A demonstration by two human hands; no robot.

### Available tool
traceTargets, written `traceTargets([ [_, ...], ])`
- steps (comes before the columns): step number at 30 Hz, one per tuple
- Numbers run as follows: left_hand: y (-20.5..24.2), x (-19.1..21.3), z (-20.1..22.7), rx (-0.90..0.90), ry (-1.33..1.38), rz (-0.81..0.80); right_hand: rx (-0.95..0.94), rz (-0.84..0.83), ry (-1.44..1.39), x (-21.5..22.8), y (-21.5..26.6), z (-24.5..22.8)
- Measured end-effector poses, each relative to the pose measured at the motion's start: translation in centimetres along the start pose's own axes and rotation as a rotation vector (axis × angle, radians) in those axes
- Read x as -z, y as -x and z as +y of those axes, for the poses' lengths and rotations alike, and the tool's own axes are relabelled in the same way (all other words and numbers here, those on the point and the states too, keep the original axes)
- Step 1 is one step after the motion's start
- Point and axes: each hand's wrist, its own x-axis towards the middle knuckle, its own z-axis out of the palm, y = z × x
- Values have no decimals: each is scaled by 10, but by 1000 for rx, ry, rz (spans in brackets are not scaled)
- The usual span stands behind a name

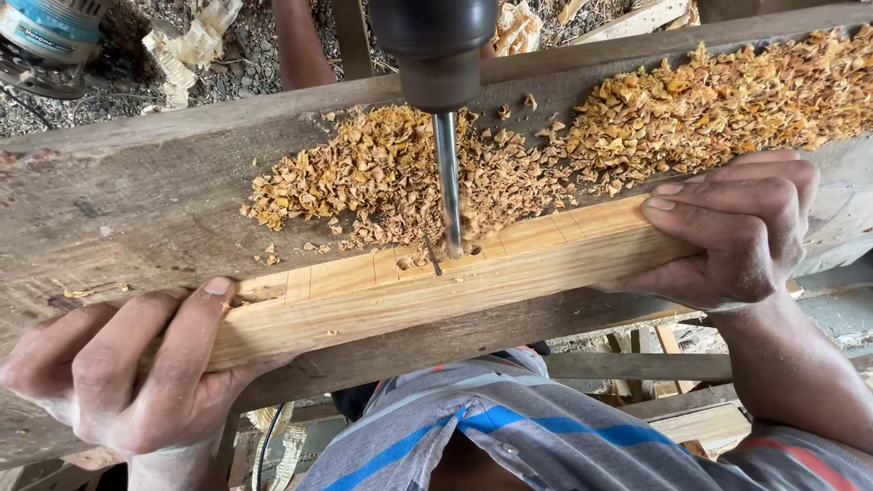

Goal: The person positions a rectangular wooden plank on a workbench and uses a drill press to create a series of holes along its length. The person holds the wood steady with both hands while operating the machine, and wood shavings accumulate on the workbench.

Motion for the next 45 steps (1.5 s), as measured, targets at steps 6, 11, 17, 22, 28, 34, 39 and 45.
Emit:
traceTargets([
  [6,1,1,1,27,-19,-15,-26,-56,-2,6,0,1],
  [11,-1,-3,-6,-27,-18,46,-41,-73,-5,6,0,4],
  [17,-1,-1,1,10,-4,14,-28,-52,35,5,0,1],
  [22,4,0,-1,-13,3,57,-3,-37,16,4,-1,-1],
  [28,24,-6,0,-70,3,66,-24,-84,3,1,15,-8],
  [34,24,-14,14,-23,29,27,-124,-137,-8,5,37,-8],
  [39,17,-16,10,-41,60,-20,-124,-137,-44,8,37,2],
  [45,6,-15,7,-82,91,-82,-35,-20,-38,1,31,15],
])
